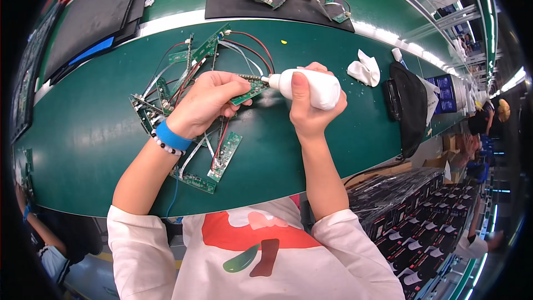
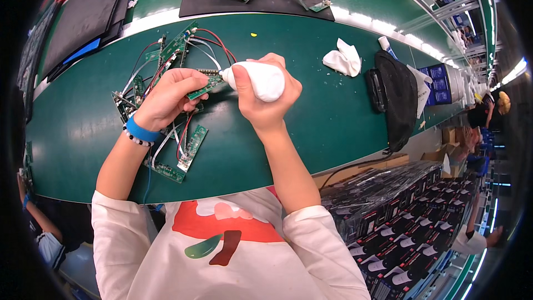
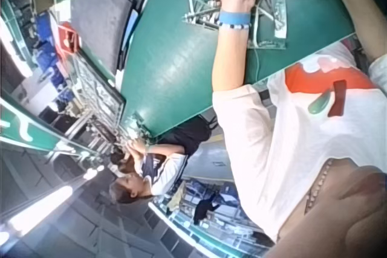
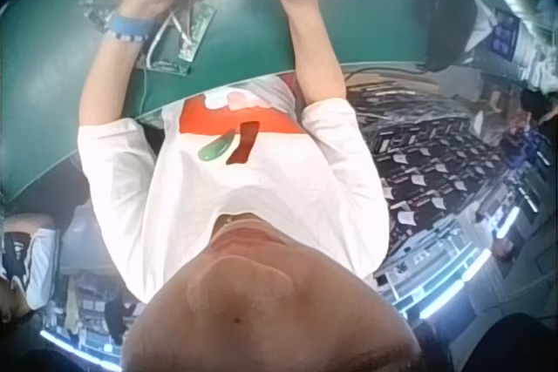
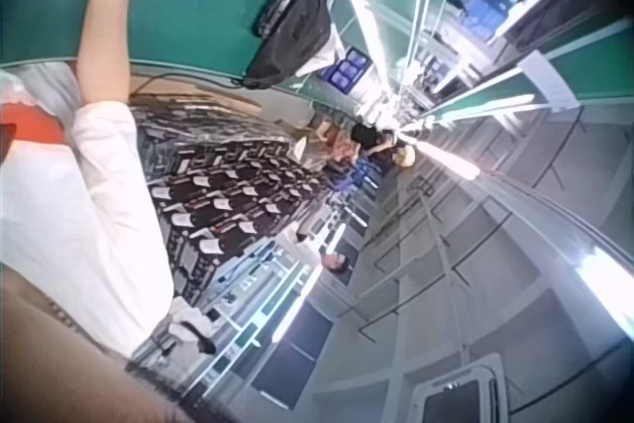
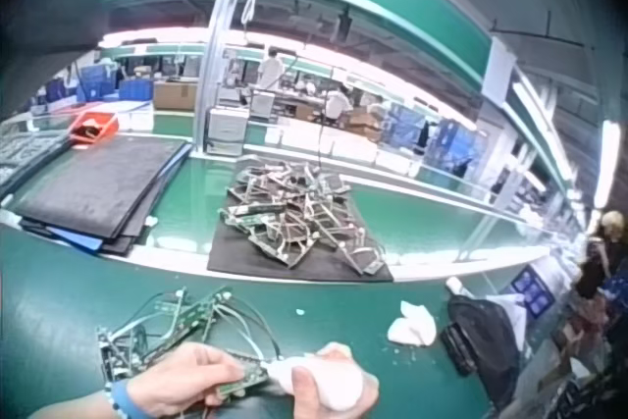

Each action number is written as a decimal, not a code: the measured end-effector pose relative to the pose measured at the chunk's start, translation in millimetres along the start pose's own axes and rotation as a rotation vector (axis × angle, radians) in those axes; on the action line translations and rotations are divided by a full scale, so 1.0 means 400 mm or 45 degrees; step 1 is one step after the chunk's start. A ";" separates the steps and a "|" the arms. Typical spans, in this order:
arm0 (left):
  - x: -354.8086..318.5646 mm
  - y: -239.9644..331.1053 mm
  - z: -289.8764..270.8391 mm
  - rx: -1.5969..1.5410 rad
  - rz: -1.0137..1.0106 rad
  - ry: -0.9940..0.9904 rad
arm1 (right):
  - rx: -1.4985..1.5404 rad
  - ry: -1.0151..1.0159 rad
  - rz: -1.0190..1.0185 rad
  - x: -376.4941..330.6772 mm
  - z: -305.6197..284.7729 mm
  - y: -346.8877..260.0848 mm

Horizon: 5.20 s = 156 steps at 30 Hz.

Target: Applying glue to small PCB components using a squeeze bottle on an assembly line.

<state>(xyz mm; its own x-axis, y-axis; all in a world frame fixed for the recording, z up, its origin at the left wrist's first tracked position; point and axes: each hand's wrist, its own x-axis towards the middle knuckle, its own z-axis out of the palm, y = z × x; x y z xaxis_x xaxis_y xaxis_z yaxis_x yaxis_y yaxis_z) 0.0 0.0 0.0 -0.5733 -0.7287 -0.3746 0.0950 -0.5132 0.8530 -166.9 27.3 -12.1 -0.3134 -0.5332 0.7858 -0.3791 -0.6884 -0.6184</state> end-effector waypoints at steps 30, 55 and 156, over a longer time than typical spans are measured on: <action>-0.033 -0.004 0.068 0.188 -0.011 -0.100 | 1.345 0.483 1.504 0.026 -0.009 -0.029; -0.007 0.051 -0.018 0.388 0.347 0.112 | 1.833 0.379 1.471 0.042 -0.047 -0.005; -0.125 0.109 0.029 1.700 1.112 0.332 | 1.912 -0.435 0.793 0.044 -0.035 -0.001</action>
<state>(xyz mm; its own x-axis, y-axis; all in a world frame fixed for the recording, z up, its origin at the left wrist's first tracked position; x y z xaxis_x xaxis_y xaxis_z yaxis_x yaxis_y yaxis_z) 23.5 19.2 60.2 -0.5667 -0.6964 0.4403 -0.5176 0.7167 0.4674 -184.6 25.1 1.8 0.1847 -0.8269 0.5311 0.9077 -0.0635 -0.4147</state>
